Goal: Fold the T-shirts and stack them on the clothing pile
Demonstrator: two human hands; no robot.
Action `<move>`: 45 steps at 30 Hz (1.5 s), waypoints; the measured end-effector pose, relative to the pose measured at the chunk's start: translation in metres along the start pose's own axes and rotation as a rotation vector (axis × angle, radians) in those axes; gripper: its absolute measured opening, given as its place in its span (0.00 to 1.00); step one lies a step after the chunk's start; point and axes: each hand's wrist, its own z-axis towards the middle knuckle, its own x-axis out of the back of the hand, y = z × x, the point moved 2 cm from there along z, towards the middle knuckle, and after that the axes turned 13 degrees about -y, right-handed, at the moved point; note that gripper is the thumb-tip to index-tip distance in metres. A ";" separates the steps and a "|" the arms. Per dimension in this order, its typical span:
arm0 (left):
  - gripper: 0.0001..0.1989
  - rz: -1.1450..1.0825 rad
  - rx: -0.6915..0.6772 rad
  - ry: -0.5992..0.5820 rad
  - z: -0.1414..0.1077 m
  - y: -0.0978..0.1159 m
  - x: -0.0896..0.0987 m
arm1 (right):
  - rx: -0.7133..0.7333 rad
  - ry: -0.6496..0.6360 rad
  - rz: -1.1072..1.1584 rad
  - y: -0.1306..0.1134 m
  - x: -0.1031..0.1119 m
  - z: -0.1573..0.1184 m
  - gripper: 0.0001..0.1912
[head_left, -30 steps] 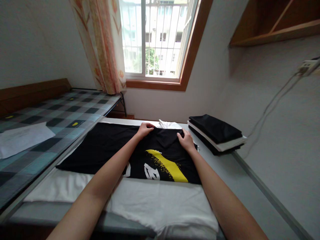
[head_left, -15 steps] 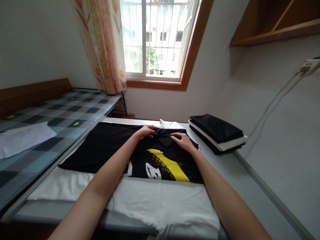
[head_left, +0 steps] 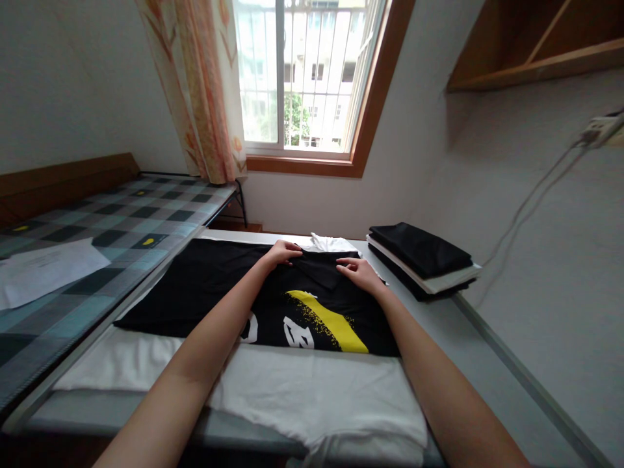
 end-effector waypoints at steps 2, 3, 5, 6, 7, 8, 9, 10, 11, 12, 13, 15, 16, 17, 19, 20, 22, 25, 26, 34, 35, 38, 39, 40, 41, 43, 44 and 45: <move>0.17 0.045 -0.022 0.000 0.001 0.000 -0.003 | 0.029 -0.040 -0.004 -0.003 0.000 -0.001 0.21; 0.18 0.063 -0.025 0.003 0.001 0.000 -0.004 | 0.036 -0.070 0.013 -0.005 0.000 -0.002 0.21; 0.19 0.093 -0.020 0.014 0.001 0.001 -0.005 | 0.025 -0.131 0.072 -0.008 0.001 -0.003 0.19; 0.20 0.110 -0.017 0.019 0.001 0.001 -0.006 | 0.011 -0.159 0.109 -0.010 0.001 -0.004 0.17; 0.21 0.128 -0.012 0.023 0.000 0.001 -0.006 | -0.007 -0.188 0.146 -0.012 0.001 -0.005 0.16; 0.21 0.146 -0.008 0.024 0.000 0.002 -0.006 | -0.024 -0.222 0.181 -0.013 0.001 -0.006 0.15; 0.22 0.164 -0.007 0.022 0.000 0.003 -0.007 | -0.037 -0.265 0.215 -0.015 0.001 -0.007 0.15; 0.22 0.180 -0.007 0.018 0.000 0.003 -0.007 | -0.046 -0.316 0.248 -0.017 0.000 -0.008 0.15; 0.23 0.194 -0.009 0.015 -0.001 0.004 -0.007 | -0.051 -0.365 0.283 -0.018 -0.001 -0.008 0.16; 0.23 0.205 -0.011 0.017 -0.001 0.005 -0.007 | -0.054 -0.403 0.325 -0.020 -0.002 -0.009 0.17; 0.23 0.213 -0.013 0.021 -0.002 0.005 -0.007 | -0.056 -0.417 0.376 -0.021 -0.003 -0.010 0.18; 0.22 0.212 -0.020 0.037 -0.003 0.006 -0.007 | -0.060 -0.375 0.513 -0.023 -0.002 -0.011 0.18; 0.21 0.200 -0.026 0.042 -0.003 0.006 -0.007 | -0.054 -0.339 0.593 -0.024 -0.002 -0.012 0.17; 0.19 0.180 -0.034 0.043 -0.003 0.005 -0.007 | -0.041 -0.307 0.670 -0.026 -0.001 -0.013 0.17; 0.18 0.125 -0.042 0.040 -0.003 0.004 -0.006 | -0.011 -0.287 0.780 -0.030 0.000 -0.016 0.20; 0.17 0.096 -0.040 0.036 -0.002 0.003 -0.006 | -0.002 -0.302 0.806 -0.032 -0.001 -0.018 0.23; 0.18 0.054 -0.032 0.028 -0.001 0.001 -0.006 | -0.012 -0.359 0.821 -0.035 -0.003 -0.021 0.27; 0.20 0.051 -0.031 0.026 0.000 0.000 -0.005 | -0.086 -0.477 0.830 -0.037 -0.010 -0.022 0.25; 0.20 0.067 -0.033 0.025 0.000 0.000 -0.004 | -0.119 -0.526 0.820 -0.037 -0.011 -0.022 0.24; 0.19 0.665 -0.155 0.187 -0.001 0.009 -0.008 | -0.068 -0.403 0.363 -0.025 -0.003 -0.015 0.21; 0.17 0.742 -0.216 0.226 -0.002 0.011 -0.012 | -0.018 -0.241 0.275 -0.024 -0.002 -0.012 0.21; 0.13 0.820 -0.359 0.106 -0.004 0.011 -0.030 | 0.172 0.104 -0.077 -0.026 -0.009 -0.008 0.19; 0.12 0.819 -0.389 0.016 -0.005 0.009 -0.037 | 0.232 0.131 -0.202 -0.028 -0.015 -0.007 0.19; 0.12 0.826 -0.415 -0.060 -0.005 0.007 -0.045 | 0.272 0.121 -0.319 -0.028 -0.021 -0.007 0.20; 0.14 0.850 -0.436 -0.109 -0.006 0.005 -0.051 | 0.285 0.086 -0.422 -0.028 -0.026 -0.007 0.22; 0.21 0.937 -0.453 -0.121 -0.008 0.000 -0.061 | 0.217 0.010 -0.577 -0.025 -0.034 -0.006 0.27; 0.24 0.981 -0.441 -0.102 -0.008 -0.002 -0.064 | 0.161 -0.027 -0.628 -0.022 -0.036 -0.005 0.30; 0.26 1.014 -0.416 -0.079 -0.008 -0.004 -0.066 | 0.105 -0.057 -0.664 -0.020 -0.036 -0.004 0.31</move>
